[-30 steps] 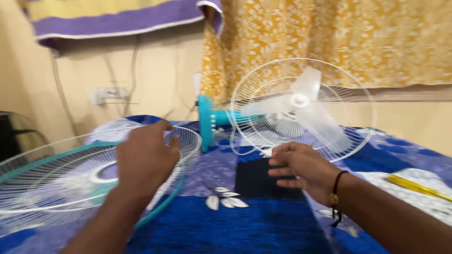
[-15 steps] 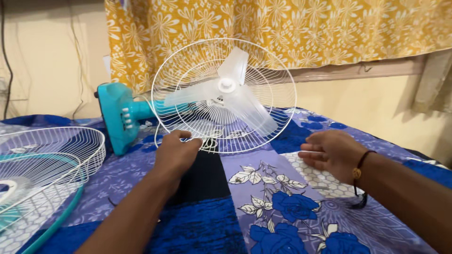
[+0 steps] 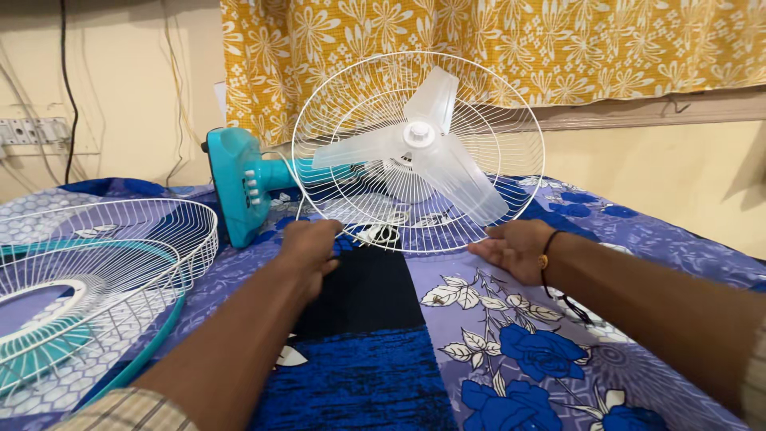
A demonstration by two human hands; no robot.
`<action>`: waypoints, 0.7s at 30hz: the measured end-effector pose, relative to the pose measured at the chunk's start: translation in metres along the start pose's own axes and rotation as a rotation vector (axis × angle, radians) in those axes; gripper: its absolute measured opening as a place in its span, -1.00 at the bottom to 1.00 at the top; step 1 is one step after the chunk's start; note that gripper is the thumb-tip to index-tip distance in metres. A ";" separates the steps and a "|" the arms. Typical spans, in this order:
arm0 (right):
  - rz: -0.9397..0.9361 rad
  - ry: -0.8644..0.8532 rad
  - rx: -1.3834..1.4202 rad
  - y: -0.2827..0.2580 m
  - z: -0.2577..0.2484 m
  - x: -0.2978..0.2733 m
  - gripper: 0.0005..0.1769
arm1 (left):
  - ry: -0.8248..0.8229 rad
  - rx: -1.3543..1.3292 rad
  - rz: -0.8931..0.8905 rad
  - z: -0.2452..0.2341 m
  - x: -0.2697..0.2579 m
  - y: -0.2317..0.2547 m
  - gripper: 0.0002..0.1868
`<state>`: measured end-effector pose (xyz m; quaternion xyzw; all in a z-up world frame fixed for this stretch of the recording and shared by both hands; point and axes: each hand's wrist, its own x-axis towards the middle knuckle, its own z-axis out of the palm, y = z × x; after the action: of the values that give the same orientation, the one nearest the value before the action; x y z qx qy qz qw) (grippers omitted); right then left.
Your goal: The person uses a yellow screwdriver to loosen screws on the front fan cage, then removes the cage. They unscrew the central hub nut and detach the fan blades from the motor shaft, placing the parts aside.
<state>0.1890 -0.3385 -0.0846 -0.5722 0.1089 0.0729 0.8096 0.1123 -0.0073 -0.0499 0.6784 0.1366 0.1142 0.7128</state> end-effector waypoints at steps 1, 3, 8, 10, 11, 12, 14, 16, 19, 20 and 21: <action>0.021 -0.010 -0.029 -0.001 -0.001 0.007 -0.56 | -0.057 -0.072 -0.033 0.006 0.004 -0.003 -0.35; 0.068 -0.028 -0.086 -0.003 -0.003 0.015 -0.60 | -0.165 -0.206 -0.108 0.017 0.016 -0.009 -0.32; 0.140 0.016 -0.034 -0.005 0.003 0.007 -0.58 | -0.183 -0.346 -0.214 0.039 0.059 -0.030 -0.43; 0.147 0.004 -0.001 -0.006 0.003 -0.006 -0.53 | -0.173 -0.237 -0.241 0.044 0.077 -0.031 -0.49; 0.119 0.007 -0.009 -0.004 0.004 -0.012 -0.52 | -0.168 -0.182 -0.253 0.046 0.084 -0.031 -0.53; 0.088 0.009 -0.019 -0.004 0.005 -0.018 -0.50 | -0.153 -0.137 -0.250 0.050 0.089 -0.030 -0.57; 0.028 -0.016 -0.061 -0.003 0.005 -0.029 -0.49 | -0.118 -0.052 -0.241 0.055 0.091 -0.027 -0.66; 0.005 -0.034 -0.073 -0.002 0.006 -0.037 -0.46 | -0.075 -0.053 -0.226 0.057 0.085 -0.023 -0.69; 0.004 -0.061 -0.050 -0.003 0.006 -0.042 -0.41 | -0.065 -0.129 -0.175 0.059 0.061 -0.021 -0.73; -0.002 -0.084 -0.052 -0.002 0.005 -0.044 -0.39 | -0.070 -0.163 -0.155 0.059 0.051 -0.023 -0.73; -0.008 -0.107 -0.054 -0.002 0.003 -0.046 -0.36 | -0.078 -0.152 -0.129 0.060 0.042 -0.023 -0.74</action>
<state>0.1457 -0.3358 -0.0699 -0.5897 0.0613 0.1030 0.7986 0.1724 -0.0499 -0.0719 0.6159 0.1431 0.0516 0.7730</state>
